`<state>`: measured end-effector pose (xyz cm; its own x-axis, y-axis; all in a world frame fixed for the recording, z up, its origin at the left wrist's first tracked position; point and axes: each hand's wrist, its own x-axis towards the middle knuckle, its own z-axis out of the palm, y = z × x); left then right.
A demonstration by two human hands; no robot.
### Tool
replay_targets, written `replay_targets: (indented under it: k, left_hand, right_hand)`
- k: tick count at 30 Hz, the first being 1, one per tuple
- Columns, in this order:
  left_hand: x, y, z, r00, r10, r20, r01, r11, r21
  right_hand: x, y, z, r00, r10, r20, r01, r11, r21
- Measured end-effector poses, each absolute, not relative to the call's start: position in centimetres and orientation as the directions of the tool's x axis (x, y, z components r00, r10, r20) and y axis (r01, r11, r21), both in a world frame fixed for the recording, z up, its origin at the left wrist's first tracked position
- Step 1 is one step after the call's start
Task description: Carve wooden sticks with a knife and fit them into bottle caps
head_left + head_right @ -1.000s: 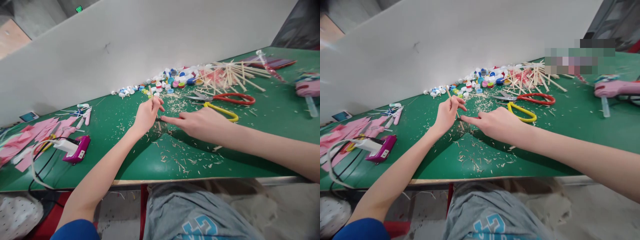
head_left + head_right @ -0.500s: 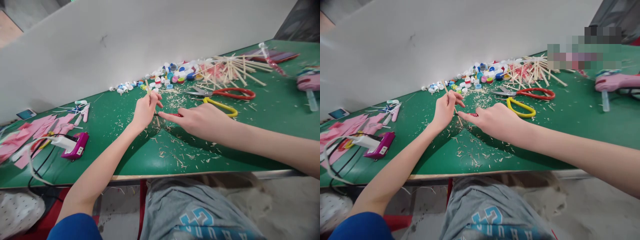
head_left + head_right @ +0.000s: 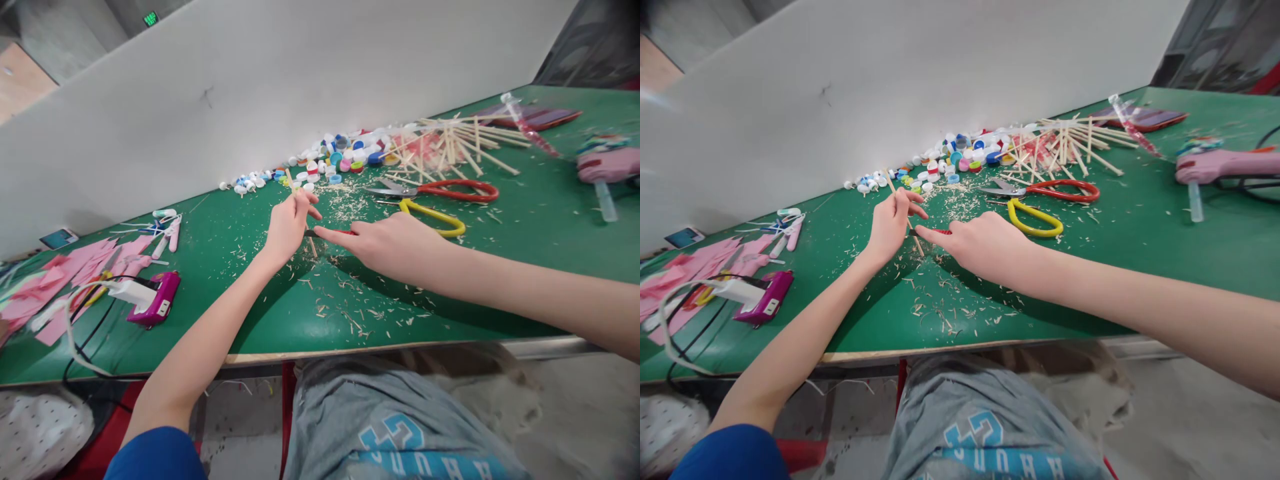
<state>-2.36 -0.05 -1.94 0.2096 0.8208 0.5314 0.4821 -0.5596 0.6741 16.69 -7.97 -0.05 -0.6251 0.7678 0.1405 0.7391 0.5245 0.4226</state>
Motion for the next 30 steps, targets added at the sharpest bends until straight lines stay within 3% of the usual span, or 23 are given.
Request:
replay_targets:
  k: [16, 30]
  left_hand:
    - [-3.5, 1.1, -2.6, 0.158, 0.849, 0.504, 0.514, -0.507, 0.692]
    - [-3.7, 1.2, -2.5, 0.208, 0.804, 0.556, 0.525, -0.572, 0.630]
  right_hand:
    - [15.6, -7.5, 0.4, -0.631, 0.774, 0.058, 0.722, 0.559, 0.408]
    - [16.2, -7.7, 0.1, -0.609, 0.792, 0.055, 0.736, 0.538, 0.411]
